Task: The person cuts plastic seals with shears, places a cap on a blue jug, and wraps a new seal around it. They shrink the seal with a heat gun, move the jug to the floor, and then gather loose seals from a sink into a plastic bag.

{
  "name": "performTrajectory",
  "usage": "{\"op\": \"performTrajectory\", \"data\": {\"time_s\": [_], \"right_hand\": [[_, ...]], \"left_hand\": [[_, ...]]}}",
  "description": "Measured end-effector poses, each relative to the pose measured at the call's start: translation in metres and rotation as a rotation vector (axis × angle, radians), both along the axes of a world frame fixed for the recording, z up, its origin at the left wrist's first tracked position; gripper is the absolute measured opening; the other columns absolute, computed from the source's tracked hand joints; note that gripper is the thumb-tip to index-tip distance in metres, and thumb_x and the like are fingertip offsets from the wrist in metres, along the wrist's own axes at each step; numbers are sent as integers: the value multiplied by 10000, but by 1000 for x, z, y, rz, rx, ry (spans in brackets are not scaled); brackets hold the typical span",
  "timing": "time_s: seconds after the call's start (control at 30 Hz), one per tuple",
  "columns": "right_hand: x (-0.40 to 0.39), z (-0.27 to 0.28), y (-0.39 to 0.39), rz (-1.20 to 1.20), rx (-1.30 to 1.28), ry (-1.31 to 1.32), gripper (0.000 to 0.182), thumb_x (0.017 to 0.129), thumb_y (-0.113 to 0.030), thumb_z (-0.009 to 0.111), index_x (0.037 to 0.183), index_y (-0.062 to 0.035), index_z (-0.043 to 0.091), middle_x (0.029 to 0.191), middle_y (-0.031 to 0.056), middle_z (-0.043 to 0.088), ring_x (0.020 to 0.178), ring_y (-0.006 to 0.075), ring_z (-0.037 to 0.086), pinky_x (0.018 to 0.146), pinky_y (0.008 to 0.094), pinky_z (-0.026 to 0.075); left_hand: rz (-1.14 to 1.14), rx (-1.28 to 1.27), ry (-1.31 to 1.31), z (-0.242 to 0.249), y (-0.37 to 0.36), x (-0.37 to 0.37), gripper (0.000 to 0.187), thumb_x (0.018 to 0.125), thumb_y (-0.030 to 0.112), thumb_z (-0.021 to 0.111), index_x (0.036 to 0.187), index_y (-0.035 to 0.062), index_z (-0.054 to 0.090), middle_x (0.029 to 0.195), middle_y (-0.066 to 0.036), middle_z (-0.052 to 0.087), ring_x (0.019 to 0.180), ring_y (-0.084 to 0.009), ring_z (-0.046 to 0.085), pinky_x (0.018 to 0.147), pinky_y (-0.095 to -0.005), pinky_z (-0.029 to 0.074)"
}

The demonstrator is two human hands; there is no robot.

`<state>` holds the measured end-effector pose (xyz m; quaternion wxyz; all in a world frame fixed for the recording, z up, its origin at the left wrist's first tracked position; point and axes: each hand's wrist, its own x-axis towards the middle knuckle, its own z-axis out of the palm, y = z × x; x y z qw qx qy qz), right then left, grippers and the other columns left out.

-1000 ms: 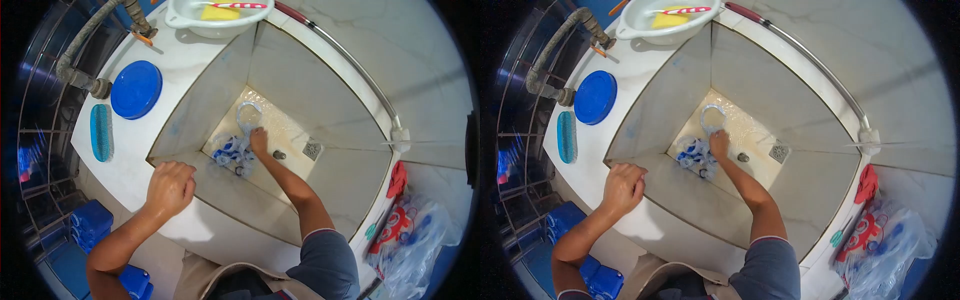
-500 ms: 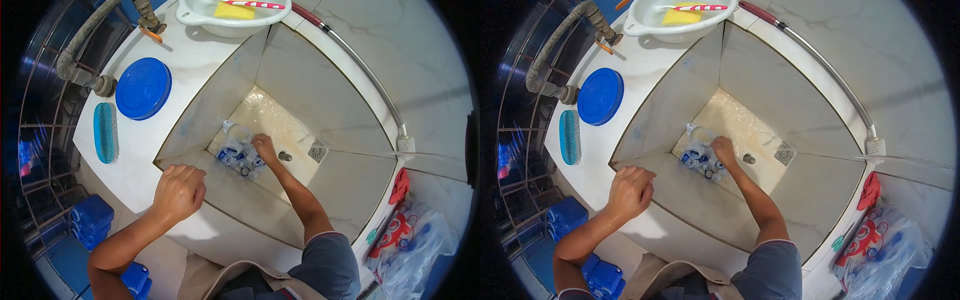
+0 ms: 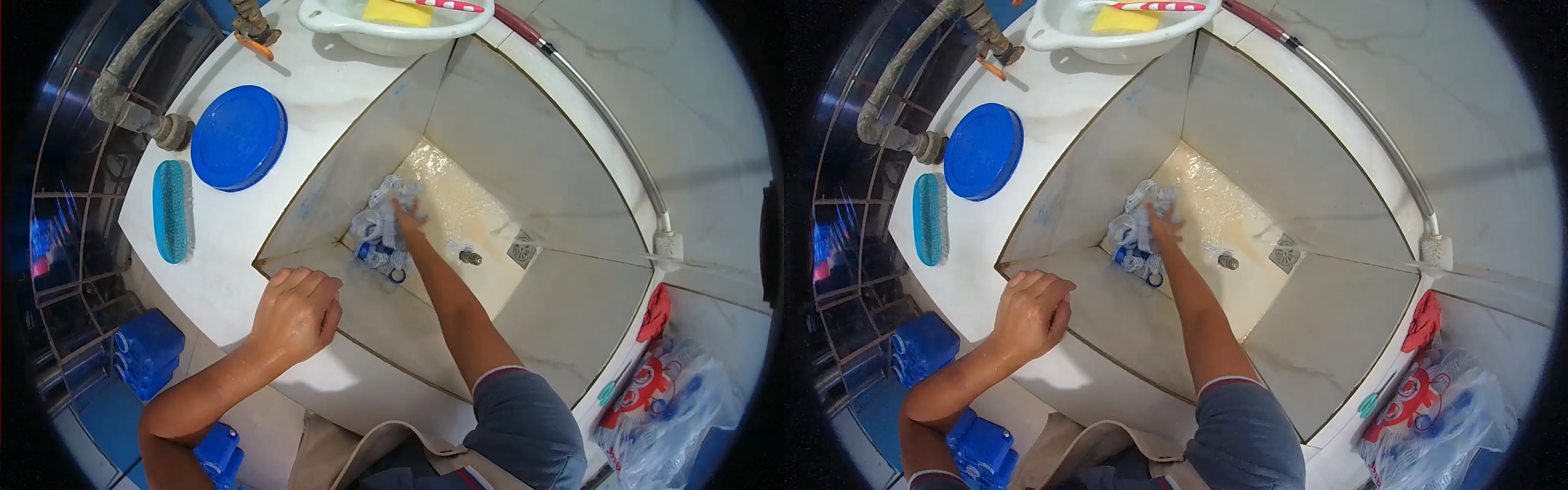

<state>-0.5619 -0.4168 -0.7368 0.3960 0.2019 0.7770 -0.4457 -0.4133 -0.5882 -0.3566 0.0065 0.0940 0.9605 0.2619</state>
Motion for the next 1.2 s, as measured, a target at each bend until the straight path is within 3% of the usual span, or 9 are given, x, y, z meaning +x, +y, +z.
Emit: {"op": "performTrajectory", "data": {"time_s": [0.03, 0.27, 0.33, 0.57, 0.67, 0.73, 0.83, 0.9, 1.2], "right_hand": [[-4, 56, -21, 312, 71, 5, 1074, 638, -854, 375, 1456, -232, 62, 1496, 156, -107, 1324, 471, -148, 1011, 652, -62], [39, 33, -63, 1099, 274, -110, 1119, 616, -859, 395, 1442, -135, 179, 1484, 226, -11, 1352, 433, -93, 1049, 600, 12], [63, 49, -60, 879, 142, -59, 1064, 634, -810, 450, 1434, -149, 216, 1455, 270, 61, 1351, 445, 26, 1069, 551, 72], [76, 10, -34, 850, 107, 212, 815, 692, -508, 618, 1367, -135, 352, 1412, 302, 109, 1232, 463, 327, 994, 509, 305], [81, 11, -7, 766, 143, 233, 652, 703, -353, 645, 1277, -102, 464, 1330, 308, 324, 1086, 440, 495, 903, 452, 420], [78, 15, 9, 805, 38, 284, 474, 708, -200, 636, 1152, -51, 568, 1084, 236, 579, 913, 339, 608, 804, 374, 484], [82, 36, 30, 437, -166, 83, 320, 724, -72, 563, 1031, -4, 619, 865, 125, 660, 825, 229, 627, 753, 347, 493], [76, 54, 41, 324, -245, 84, 314, 728, -49, 551, 1030, 9, 613, 890, 105, 655, 810, 205, 619, 729, 331, 493], [74, 315, 85, -177, -585, 153, 375, 737, 102, 440, 1082, 34, 572, 979, 98, 636, 825, 182, 630, 724, 312, 513]], "left_hand": [[2, -11, -16, 1, -1, 1, 179, 660, 8, 602, 838, 30, 603, 755, -80, 583, 719, -250, 543, 667, -354, 394], [18, 15, 13, 0, -1, 0, 178, 655, 0, 605, 830, 32, 606, 762, -82, 590, 726, -248, 547, 673, -351, 397], [19, 13, 29, 1, -1, 0, 180, 655, -4, 606, 831, 34, 607, 768, -83, 595, 730, -247, 551, 679, -348, 400], [16, 7, 29, 0, 0, 0, 156, 659, -4, 603, 811, 30, 608, 763, -84, 596, 726, -251, 553, 680, -350, 401], [15, 13, 18, 1, 0, 1, 136, 666, -6, 598, 798, 26, 609, 749, -82, 593, 715, -247, 550, 667, -353, 401], [14, 8, 26, 2, -1, 2, 123, 672, -9, 592, 791, 23, 608, 727, -82, 587, 703, -250, 548, 649, -356, 399], [1, 7, 55, 1, -1, 3, 109, 676, -11, 588, 778, 22, 602, 709, -88, 585, 693, -261, 553, 637, -365, 401], [5, 16, 101, -1, 1, 3, 61, 681, 5, 585, 736, 31, 584, 684, -88, 576, 679, -258, 551, 635, -362, 401], [-41, -5, 178, -4, 2, 14, 63, 741, 60, 543, 699, 26, 575, 684, -137, 589, 699, -309, 563, 673, -414, 419]]}}
